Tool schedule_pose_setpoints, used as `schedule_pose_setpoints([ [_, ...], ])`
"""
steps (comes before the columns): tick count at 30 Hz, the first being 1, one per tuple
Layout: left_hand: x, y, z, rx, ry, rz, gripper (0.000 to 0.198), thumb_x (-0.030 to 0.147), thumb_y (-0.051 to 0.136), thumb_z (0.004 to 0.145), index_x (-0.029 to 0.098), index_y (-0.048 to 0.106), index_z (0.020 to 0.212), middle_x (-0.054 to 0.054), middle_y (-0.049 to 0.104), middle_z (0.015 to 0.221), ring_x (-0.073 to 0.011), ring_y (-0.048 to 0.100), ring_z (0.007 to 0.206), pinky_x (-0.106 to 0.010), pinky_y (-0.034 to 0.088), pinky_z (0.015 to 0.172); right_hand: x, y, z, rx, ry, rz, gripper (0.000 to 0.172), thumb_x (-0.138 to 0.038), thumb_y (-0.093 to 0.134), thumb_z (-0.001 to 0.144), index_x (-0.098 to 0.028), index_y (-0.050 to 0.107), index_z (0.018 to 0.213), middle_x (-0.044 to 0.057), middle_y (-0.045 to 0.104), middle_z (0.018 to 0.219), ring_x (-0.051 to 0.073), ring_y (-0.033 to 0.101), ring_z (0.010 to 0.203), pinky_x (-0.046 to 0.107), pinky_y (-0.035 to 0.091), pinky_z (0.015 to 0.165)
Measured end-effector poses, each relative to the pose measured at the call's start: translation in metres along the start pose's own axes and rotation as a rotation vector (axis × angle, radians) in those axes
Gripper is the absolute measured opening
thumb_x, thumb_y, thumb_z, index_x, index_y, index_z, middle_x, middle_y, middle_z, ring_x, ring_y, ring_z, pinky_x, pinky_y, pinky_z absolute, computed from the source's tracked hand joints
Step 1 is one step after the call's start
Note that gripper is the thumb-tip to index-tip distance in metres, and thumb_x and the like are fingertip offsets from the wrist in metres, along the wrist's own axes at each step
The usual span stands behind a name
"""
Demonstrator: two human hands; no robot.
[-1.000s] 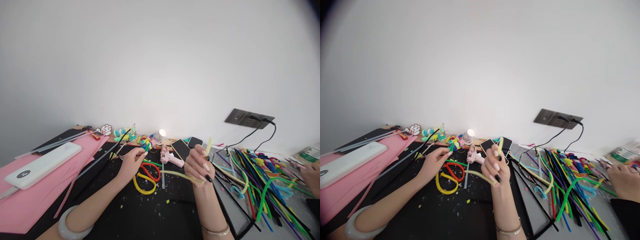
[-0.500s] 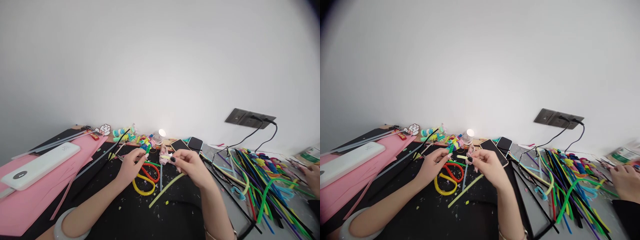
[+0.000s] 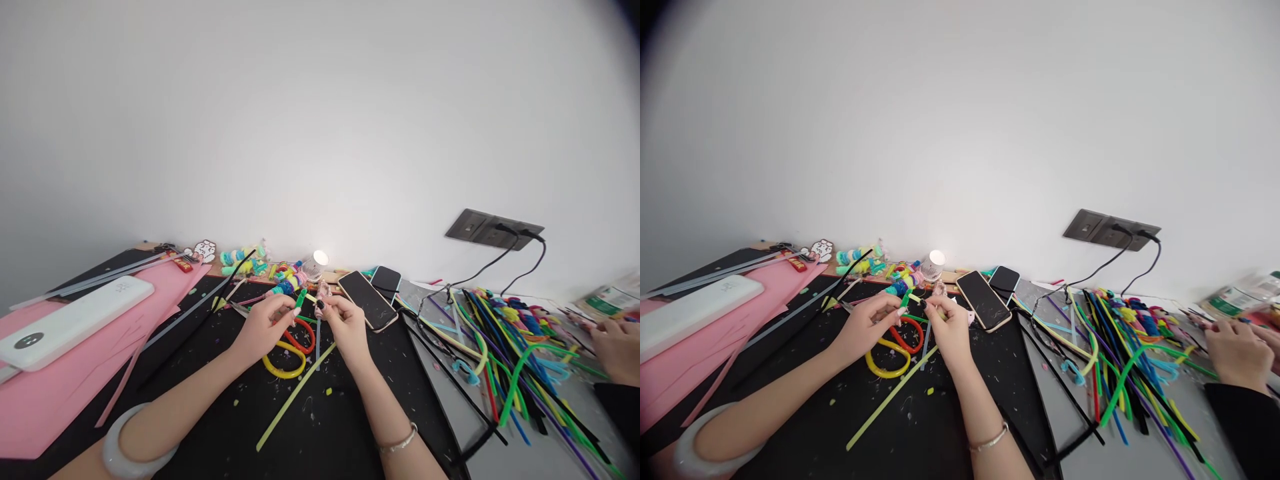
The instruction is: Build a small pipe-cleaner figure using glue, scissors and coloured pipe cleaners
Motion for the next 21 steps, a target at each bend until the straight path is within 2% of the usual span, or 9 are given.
schedule_pose_setpoints([
  [8, 0.001, 0.0017, -0.0008, -0.028, 0.05, 0.097, 0.015, 0.031, 0.052, 0.087, 0.019, 0.06, 0.081, -0.002, 0.062, 0.08, -0.0133, 0.057, 0.064, -0.023, 0.047, 0.057, -0.0029, -0.0014, -0.0021, 0.005, 0.037, -0.018, 0.029, -0.041, 0.063, 0.077, -0.014, 0.064, 0.066, -0.006, 0.036, 0.049, 0.008, 0.024, 0.048, 0.023, 0.02, 0.047],
  [21, 0.0041, 0.001, 0.0, -0.021, 0.087, 0.125, 0.016, 0.028, 0.049, 0.087, 0.021, 0.059, 0.078, -0.003, 0.063, 0.081, -0.0146, 0.058, 0.066, -0.024, 0.047, 0.06, -0.0024, -0.0001, -0.0023, -0.022, 0.036, -0.024, 0.029, -0.04, 0.061, 0.079, -0.015, 0.061, 0.064, -0.007, 0.03, 0.051, 0.008, 0.023, 0.05, 0.022, 0.02, 0.048],
])
Point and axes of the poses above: each hand's wrist, its own z-axis towards the middle knuckle, its own y-axis out of the palm, x = y × z, the point moved 2 cm from there along z, towards the middle knuckle
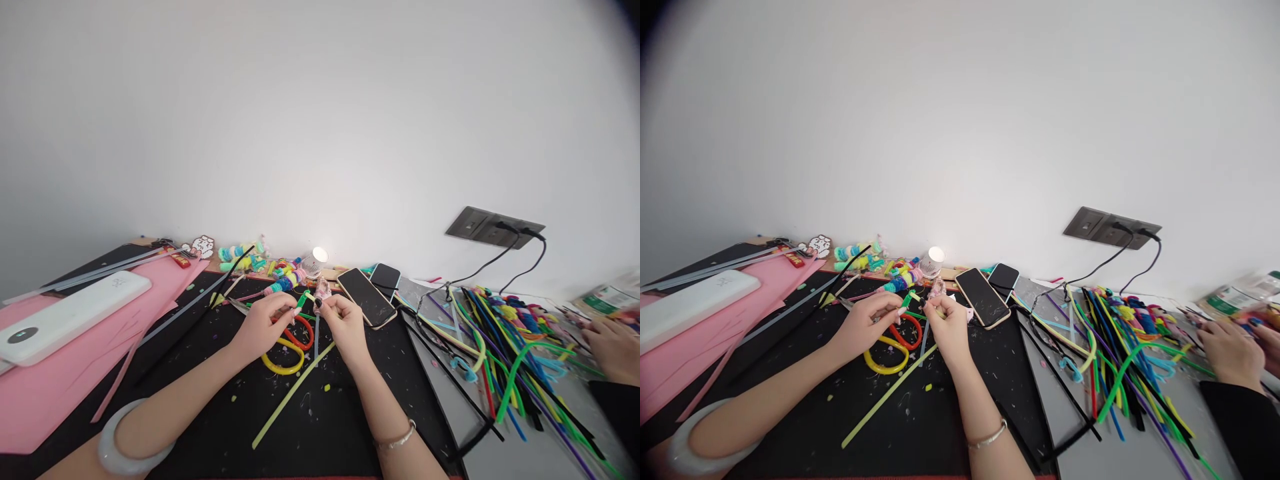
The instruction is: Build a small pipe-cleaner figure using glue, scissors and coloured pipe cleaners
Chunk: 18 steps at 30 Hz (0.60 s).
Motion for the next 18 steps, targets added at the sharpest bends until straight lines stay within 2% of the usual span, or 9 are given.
schedule_pose_setpoints([
  [12, -0.0013, -0.0012, -0.0008, 0.003, 0.087, 0.094, 0.019, 0.026, 0.045, 0.091, 0.021, 0.059, 0.079, -0.003, 0.066, 0.084, -0.0178, 0.061, 0.08, -0.03, 0.048, 0.079, 0.0033, -0.0002, 0.0007, -0.01, 0.005, -0.031, 0.028, -0.04, 0.061, 0.079, -0.015, 0.06, 0.065, -0.007, 0.03, 0.05, 0.009, 0.025, 0.049, 0.022, 0.021, 0.047],
  [16, -0.0026, -0.0011, -0.0009, 0.011, 0.087, 0.112, 0.02, 0.027, 0.045, 0.091, 0.022, 0.06, 0.079, -0.004, 0.066, 0.084, -0.0182, 0.062, 0.08, -0.031, 0.048, 0.082, 0.0042, -0.0003, 0.0014, -0.013, -0.005, -0.057, 0.028, -0.04, 0.061, 0.079, -0.015, 0.061, 0.065, -0.006, 0.038, 0.051, 0.009, 0.03, 0.049, 0.023, 0.024, 0.048],
  [18, -0.0029, -0.0009, -0.0006, 0.016, 0.094, 0.125, 0.019, 0.026, 0.045, 0.091, 0.022, 0.06, 0.08, -0.004, 0.066, 0.084, -0.0181, 0.061, 0.08, -0.031, 0.048, 0.082, 0.0042, -0.0004, 0.0019, -0.024, -0.001, -0.075, 0.026, -0.039, 0.06, 0.08, -0.016, 0.063, 0.068, -0.004, 0.046, 0.053, 0.011, 0.036, 0.05, 0.023, 0.028, 0.049],
])
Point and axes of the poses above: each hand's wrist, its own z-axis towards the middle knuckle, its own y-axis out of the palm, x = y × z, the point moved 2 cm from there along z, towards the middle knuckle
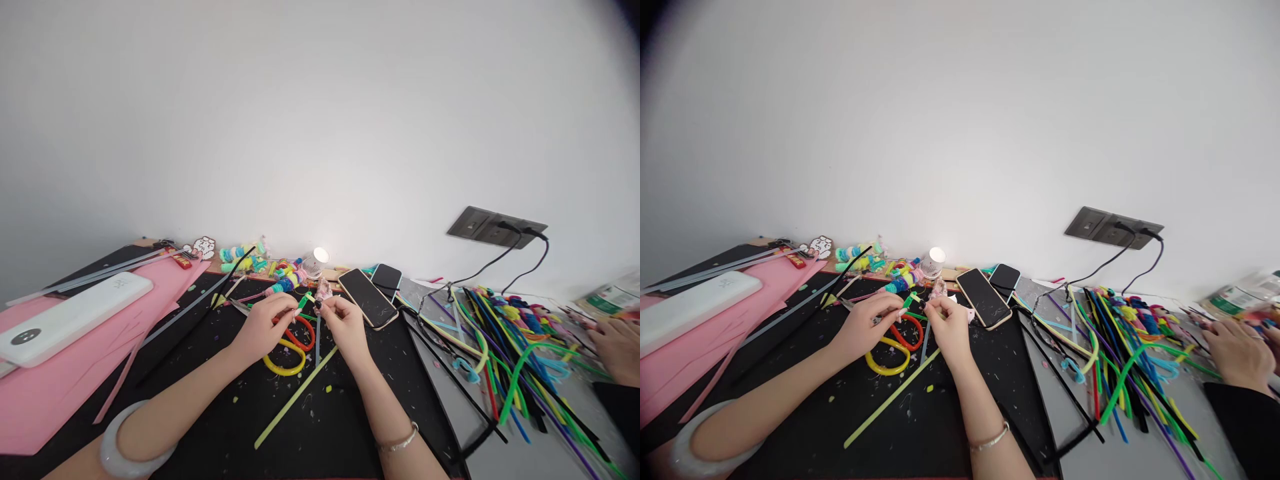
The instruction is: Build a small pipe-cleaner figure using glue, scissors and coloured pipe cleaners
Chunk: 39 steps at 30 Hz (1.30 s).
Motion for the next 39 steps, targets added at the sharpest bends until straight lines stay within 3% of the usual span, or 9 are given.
schedule_pose_setpoints([
  [5, 0.0, 0.0, 0.001, 0.029, 0.018, 0.031, 0.018, 0.025, 0.046, 0.09, 0.021, 0.06, 0.079, -0.004, 0.066, 0.084, -0.018, 0.061, 0.082, -0.03, 0.048, 0.082, -0.004, -0.002, 0.001, -0.005, -0.11, -0.168, 0.016, -0.028, 0.058, 0.081, -0.02, 0.069, 0.073, 0.002, 0.065, 0.065, 0.018, 0.057, 0.064, 0.028, 0.042, 0.064],
  [9, -0.001, -0.001, 0.002, 0.051, -0.014, 0.019, 0.02, 0.026, 0.048, 0.089, 0.022, 0.064, 0.079, -0.003, 0.069, 0.083, -0.0183, 0.065, 0.081, -0.03, 0.05, 0.08, -0.002, -0.002, 0.001, -0.028, -0.119, -0.156, 0.016, -0.023, 0.056, 0.082, -0.021, 0.072, 0.079, 0.004, 0.071, 0.074, 0.02, 0.063, 0.072, 0.03, 0.046, 0.072],
  [14, -0.006, 0.0, 0.0, 0.069, -0.173, -0.107, 0.02, 0.031, 0.052, 0.085, 0.022, 0.069, 0.092, -0.003, 0.074, 0.084, -0.0192, 0.07, 0.071, -0.029, 0.055, 0.068, 0.006, 0.003, 0.002, -0.055, 0.003, 0.005, 0.019, -0.026, 0.054, 0.082, -0.017, 0.07, 0.088, 0.004, 0.068, 0.072, 0.017, 0.058, 0.058, 0.028, 0.046, 0.057],
  [19, -0.008, 0.005, 0.0, 0.002, -0.312, -0.29, 0.021, 0.035, 0.059, 0.081, 0.021, 0.069, 0.092, 0.0, 0.071, 0.066, -0.0197, 0.07, 0.064, -0.03, 0.057, 0.066, 0.003, 0.004, 0.002, -0.051, -0.011, 0.042, 0.016, -0.026, 0.056, 0.081, -0.015, 0.067, 0.079, 0.005, 0.067, 0.074, 0.018, 0.06, 0.069, 0.028, 0.046, 0.066],
  [27, -0.005, 0.006, 0.002, -0.087, -0.449, -0.47, 0.028, 0.04, 0.063, 0.079, 0.014, 0.066, 0.091, -0.002, 0.069, 0.069, -0.0164, 0.066, 0.062, -0.028, 0.056, 0.064, 0.006, 0.004, 0.002, -0.051, -0.011, 0.009, 0.017, -0.029, 0.056, 0.08, -0.016, 0.063, 0.072, 0.002, 0.06, 0.066, 0.015, 0.052, 0.062, 0.026, 0.041, 0.06],
  [33, -0.004, 0.008, 0.001, -0.184, -0.547, -0.631, 0.033, 0.04, 0.06, 0.083, 0.013, 0.062, 0.101, 0.001, 0.065, 0.059, -0.0124, 0.061, 0.047, -0.024, 0.052, 0.05, 0.008, 0.005, 0.003, -0.06, -0.016, 0.007, 0.018, -0.031, 0.057, 0.08, -0.016, 0.065, 0.075, 0.003, 0.061, 0.069, 0.016, 0.053, 0.063, 0.027, 0.042, 0.062],
  [39, -0.004, 0.007, -0.001, -0.175, -0.661, -0.707, 0.04, 0.039, 0.064, 0.081, 0.012, 0.058, 0.11, -0.003, 0.072, 0.068, -0.0167, 0.07, 0.059, -0.027, 0.057, 0.061, 0.008, 0.005, 0.003, -0.056, -0.027, -0.015, 0.018, -0.03, 0.056, 0.08, -0.016, 0.065, 0.074, 0.003, 0.06, 0.067, 0.016, 0.053, 0.063, 0.028, 0.042, 0.062],
])
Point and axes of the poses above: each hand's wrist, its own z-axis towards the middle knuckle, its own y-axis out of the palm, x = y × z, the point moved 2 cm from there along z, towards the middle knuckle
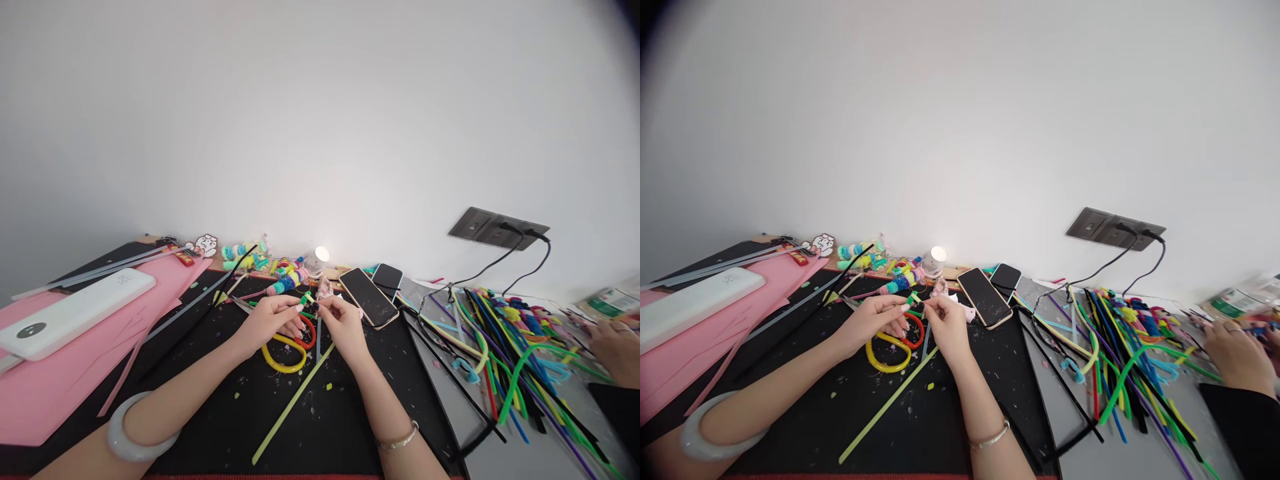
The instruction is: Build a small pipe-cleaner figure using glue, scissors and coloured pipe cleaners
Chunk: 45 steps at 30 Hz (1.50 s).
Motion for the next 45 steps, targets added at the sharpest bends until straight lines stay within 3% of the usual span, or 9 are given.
schedule_pose_setpoints([
  [12, -0.001, -0.0015, 0.0023, 0.025, 0.024, -0.053, 0.039, 0.042, 0.068, 0.079, 0.013, 0.063, 0.104, -0.013, 0.075, 0.099, -0.0249, 0.071, 0.095, -0.033, 0.057, 0.083, 0.0005, -0.0004, -0.0017, -0.002, -0.002, -0.033, 0.018, -0.031, 0.057, 0.08, -0.016, 0.064, 0.072, 0.001, 0.058, 0.064, 0.014, 0.048, 0.059, 0.025, 0.037, 0.057],
  [24, -0.0013, -0.0037, 0.0035, 0.112, 0.088, -0.037, 0.037, 0.045, 0.074, 0.072, 0.013, 0.067, 0.089, -0.009, 0.077, 0.085, -0.0253, 0.073, 0.086, -0.034, 0.06, 0.08, -0.0026, 0.0022, -0.0037, -0.025, -0.05, -0.068, 0.018, -0.027, 0.056, 0.081, -0.015, 0.063, 0.069, 0.0, 0.057, 0.062, 0.013, 0.045, 0.057, 0.025, 0.034, 0.055],
  [45, -0.0016, -0.0042, 0.0024, 0.097, 0.076, -0.024, 0.036, 0.048, 0.071, 0.074, 0.015, 0.068, 0.087, -0.009, 0.077, 0.087, -0.0254, 0.073, 0.087, -0.035, 0.059, 0.082, -0.0058, 0.0028, -0.0052, -0.026, -0.093, -0.098, 0.016, -0.025, 0.056, 0.081, -0.016, 0.063, 0.069, 0.001, 0.06, 0.063, 0.013, 0.049, 0.059, 0.025, 0.037, 0.056],
])
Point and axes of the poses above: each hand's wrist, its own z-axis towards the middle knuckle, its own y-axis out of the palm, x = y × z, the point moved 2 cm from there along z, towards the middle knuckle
